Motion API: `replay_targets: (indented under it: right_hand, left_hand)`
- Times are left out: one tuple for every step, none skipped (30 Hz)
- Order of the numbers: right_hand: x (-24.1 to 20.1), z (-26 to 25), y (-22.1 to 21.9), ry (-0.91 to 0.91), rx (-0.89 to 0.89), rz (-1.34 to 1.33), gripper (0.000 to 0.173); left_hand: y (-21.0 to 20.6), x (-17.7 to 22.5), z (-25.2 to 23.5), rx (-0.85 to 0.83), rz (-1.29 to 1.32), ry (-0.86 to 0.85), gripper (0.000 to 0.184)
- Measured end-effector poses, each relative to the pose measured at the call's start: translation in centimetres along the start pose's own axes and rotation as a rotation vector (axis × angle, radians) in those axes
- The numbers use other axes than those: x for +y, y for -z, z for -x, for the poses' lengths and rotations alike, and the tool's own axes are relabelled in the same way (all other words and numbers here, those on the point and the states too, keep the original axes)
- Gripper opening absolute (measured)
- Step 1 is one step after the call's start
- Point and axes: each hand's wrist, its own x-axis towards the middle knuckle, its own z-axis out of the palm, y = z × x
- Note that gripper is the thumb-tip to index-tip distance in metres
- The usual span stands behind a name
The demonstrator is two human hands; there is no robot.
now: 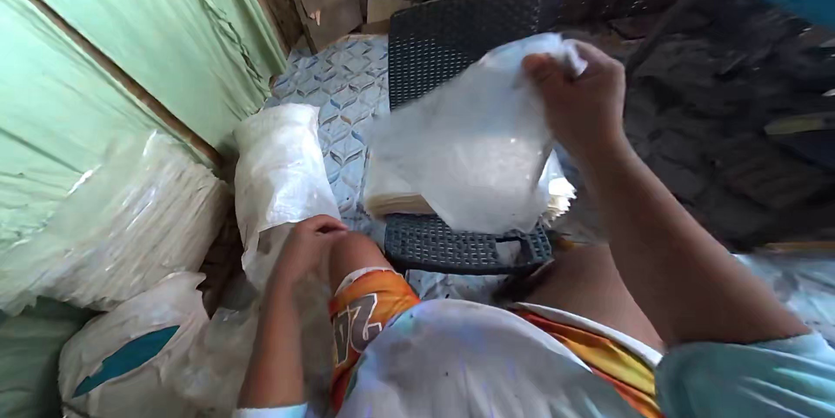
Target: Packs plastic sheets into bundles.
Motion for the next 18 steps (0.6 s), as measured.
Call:
replay_targets:
  right_hand:
    - [1.1,-0.3,0.9,-0.127,0.034,0.007,0.034]
    - [1.7,-0.1,1.1,-0.226,0.049,-0.016,0.035]
    - [1.9,0.5,0.5,-0.303,0.06,-0.071,0.034]
    - [1.9,1.6,-0.6,-0.376,0.058,-0.154,0.032]
    - [1.5,2.9,-2.0,-0.461,0.039,-0.275,0.03]
    - [0.9,4.4,-3.5,-0.556,-0.007,-0.418,0.03]
    - [0.3,5.9,-4.6,-0.652,-0.083,-0.568,0.031]
    - [-0.1,7.0,-5.7,-0.723,-0.149,-0.715,0.03]
    - [-0.3,7.8,-6.3,-0.756,-0.222,-0.85,0.029]
    - [-0.4,8.4,-6.7,-0.75,-0.293,-0.961,0.028]
    - [-0.4,8.9,-6.8,-0.722,-0.337,-1.031,0.028]
    - [-0.3,9.4,-7.2,-0.684,-0.353,-1.056,0.026]
    - [-0.1,10.0,-7.6,-0.644,-0.369,-1.048,0.023]
    - [0.1,10.8,-8.3,-0.619,-0.38,-1.043,0.021]
    - [0.4,11.6,-9.0,-0.626,-0.386,-1.059,0.02]
    - [0.7,12.4,-9.7,-0.645,-0.387,-1.102,0.02]
    - [1.1,12.9,-10.2,-0.663,-0.378,-1.151,0.022]
    - [1.5,13.3,-10.5,-0.677,-0.349,-1.173,0.024]
  left_hand:
    - [-0.5,-0.7,0.2,0.168,0.099,0.009,0.018]
    - [-1.6,-0.2,0.3,0.35,0.18,0.014,0.022]
    - [-3.2,1.4,0.3,0.501,0.251,-0.01,0.025]
    - [-5.1,3.4,0.4,0.568,0.305,-0.072,0.029]
    - [-7.1,5.5,0.6,0.528,0.356,-0.153,0.036]
    - [-8.9,7.5,0.8,0.391,0.398,-0.223,0.05]
    - [-10.5,9.1,0.7,0.208,0.443,-0.262,0.07]
    - [-11.7,10.2,0.2,0.052,0.464,-0.268,0.09]
    - [-12.6,10.7,-0.5,-0.019,0.477,-0.257,0.104]
    - [-13.2,10.8,-1.1,-0.012,0.477,-0.25,0.11]
    - [-13.4,10.7,-1.6,0.005,0.48,-0.25,0.112]
    - [-13.5,10.6,-1.8,-0.004,0.52,-0.261,0.109]
    - [-13.6,10.7,-1.7,-0.044,0.613,-0.271,0.103]
    - [-13.9,11.0,-1.3,-0.092,0.736,-0.263,0.093]
    - [-14.3,11.1,-0.9,-0.124,0.851,-0.212,0.086]
    - [-14.5,11.0,-0.6,-0.127,0.914,-0.14,0.081]
    - [-14.7,10.8,-0.4,-0.087,0.948,-0.058,0.074]
    - [-15.0,10.3,-0.4,-0.007,0.966,0.039,0.062]
